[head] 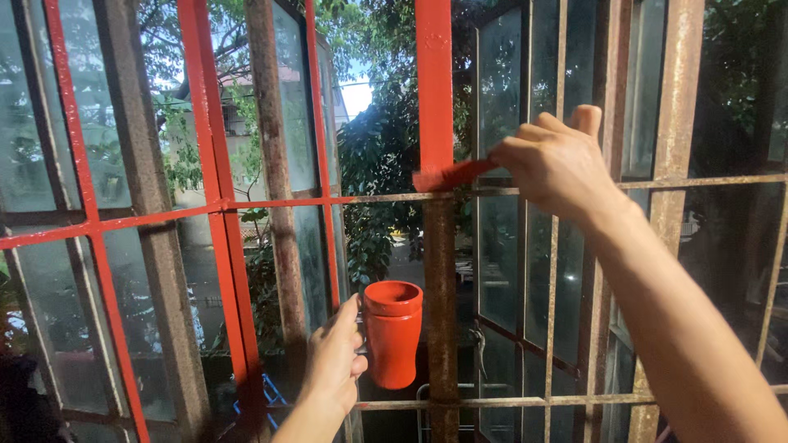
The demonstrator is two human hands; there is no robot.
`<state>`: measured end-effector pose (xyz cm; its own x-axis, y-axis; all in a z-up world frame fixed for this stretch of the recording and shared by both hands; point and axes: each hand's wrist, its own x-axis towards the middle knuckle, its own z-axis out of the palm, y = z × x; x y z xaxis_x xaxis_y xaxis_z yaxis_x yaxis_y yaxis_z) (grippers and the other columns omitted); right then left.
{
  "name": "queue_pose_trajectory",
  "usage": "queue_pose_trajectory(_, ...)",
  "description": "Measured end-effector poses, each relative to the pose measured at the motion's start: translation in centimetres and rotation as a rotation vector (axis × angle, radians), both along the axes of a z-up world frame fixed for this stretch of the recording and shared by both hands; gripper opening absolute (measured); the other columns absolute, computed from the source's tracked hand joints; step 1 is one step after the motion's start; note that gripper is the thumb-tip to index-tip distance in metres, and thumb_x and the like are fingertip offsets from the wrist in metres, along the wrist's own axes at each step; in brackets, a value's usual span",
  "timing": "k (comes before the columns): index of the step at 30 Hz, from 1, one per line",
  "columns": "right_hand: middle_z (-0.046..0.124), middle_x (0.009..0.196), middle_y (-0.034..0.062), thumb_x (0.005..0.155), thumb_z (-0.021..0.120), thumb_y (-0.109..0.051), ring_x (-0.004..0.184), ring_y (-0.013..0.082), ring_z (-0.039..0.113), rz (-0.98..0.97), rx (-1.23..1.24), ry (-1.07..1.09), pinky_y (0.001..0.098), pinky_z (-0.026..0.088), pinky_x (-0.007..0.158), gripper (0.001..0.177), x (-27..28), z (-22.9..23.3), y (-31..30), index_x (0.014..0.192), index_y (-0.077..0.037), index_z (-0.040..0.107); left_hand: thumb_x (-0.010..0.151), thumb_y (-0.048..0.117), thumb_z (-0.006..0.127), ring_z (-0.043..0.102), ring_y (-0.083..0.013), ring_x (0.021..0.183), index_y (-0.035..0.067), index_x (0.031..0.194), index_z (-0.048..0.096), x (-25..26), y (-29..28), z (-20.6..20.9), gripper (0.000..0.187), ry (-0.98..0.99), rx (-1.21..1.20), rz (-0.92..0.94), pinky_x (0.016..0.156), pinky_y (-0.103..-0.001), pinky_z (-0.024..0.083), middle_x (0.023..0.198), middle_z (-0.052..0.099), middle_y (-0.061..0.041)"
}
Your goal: The person paints a metal window frame with a red paint brush by hand, dipping the brush into a red cup containing paint. The person applies the paint to the horizontal and vertical bars of the window frame one section at a time.
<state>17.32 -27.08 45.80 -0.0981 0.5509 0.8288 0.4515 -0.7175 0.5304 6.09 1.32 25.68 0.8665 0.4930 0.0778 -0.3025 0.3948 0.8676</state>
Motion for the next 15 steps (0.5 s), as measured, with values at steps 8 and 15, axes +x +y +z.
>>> queue_pose_trajectory(8,0.064,0.080,-0.0051,0.104,0.069,-0.024,0.078,0.0156,0.054,0.002,0.045,-0.113,0.0379,0.033,0.085,0.011,0.5,0.8,-0.5,0.099,-0.022,0.079,0.091,0.041,0.069,0.026,-0.0052,0.054,0.014,0.101,0.071,0.3,-0.2,-0.5,0.028,-0.001,-0.013,-0.016,0.042,-0.023,0.019,0.069,0.035,0.006)
queue_pose_trajectory(15,0.064,0.082,-0.0058,0.101,0.071,-0.024,0.084,0.0148,0.054,0.071,0.044,-0.032,0.0394,0.027,0.088,0.009,2.0,-0.6,-3.0,0.104,-0.023,0.080,0.091,0.041,0.071,0.027,-0.0058,0.055,0.013,0.101,0.071,0.8,-0.5,-0.8,0.030,0.025,-0.008,-0.002,0.042,-0.023,0.020,0.071,0.038,0.005)
